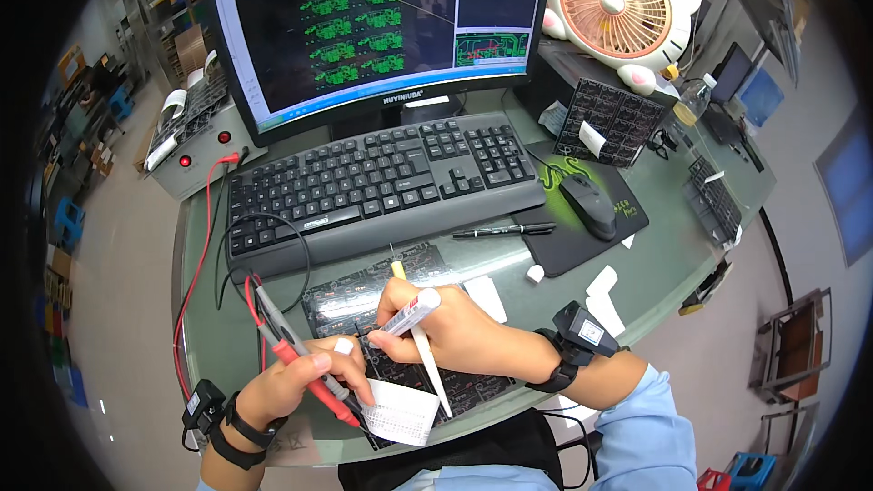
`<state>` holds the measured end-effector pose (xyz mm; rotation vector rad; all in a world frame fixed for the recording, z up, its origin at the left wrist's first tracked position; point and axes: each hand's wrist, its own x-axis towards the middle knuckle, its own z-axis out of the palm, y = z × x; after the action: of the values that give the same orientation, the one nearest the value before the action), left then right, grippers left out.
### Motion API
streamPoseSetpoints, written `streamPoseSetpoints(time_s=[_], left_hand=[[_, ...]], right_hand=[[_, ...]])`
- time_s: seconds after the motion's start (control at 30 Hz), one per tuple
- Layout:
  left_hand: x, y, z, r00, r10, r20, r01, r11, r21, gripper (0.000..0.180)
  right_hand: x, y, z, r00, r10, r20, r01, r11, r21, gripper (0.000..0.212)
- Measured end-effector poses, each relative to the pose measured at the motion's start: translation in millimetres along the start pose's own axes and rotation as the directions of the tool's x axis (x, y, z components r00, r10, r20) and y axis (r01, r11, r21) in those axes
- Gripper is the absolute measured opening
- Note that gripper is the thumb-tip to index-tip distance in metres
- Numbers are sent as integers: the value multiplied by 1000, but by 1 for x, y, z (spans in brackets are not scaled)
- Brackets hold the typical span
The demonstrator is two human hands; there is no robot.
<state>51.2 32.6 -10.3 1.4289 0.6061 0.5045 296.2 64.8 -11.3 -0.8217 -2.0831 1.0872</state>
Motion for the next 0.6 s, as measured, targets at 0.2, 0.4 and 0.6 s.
streamPoseSetpoints(time_s=[0.2, 0.4, 0.6], left_hand=[[-1, 0, -1, 1000, -30, -1, 30, 999, -15, 53], [0, 1, 0, 999, -41, -14, 41, 999, -22, 53], [0, 5, 0, 998, -54, 10, 54, 998, -35, 50]], right_hand=[[-2, 1, -2, 995, -6, -100, 1, 999, -45, 21], [-1, -3, 0, 998, -7, -60, 5, 999, -34, 20], [1, 6, -8, 988, -4, -155, -1, 999, -33, 20]])
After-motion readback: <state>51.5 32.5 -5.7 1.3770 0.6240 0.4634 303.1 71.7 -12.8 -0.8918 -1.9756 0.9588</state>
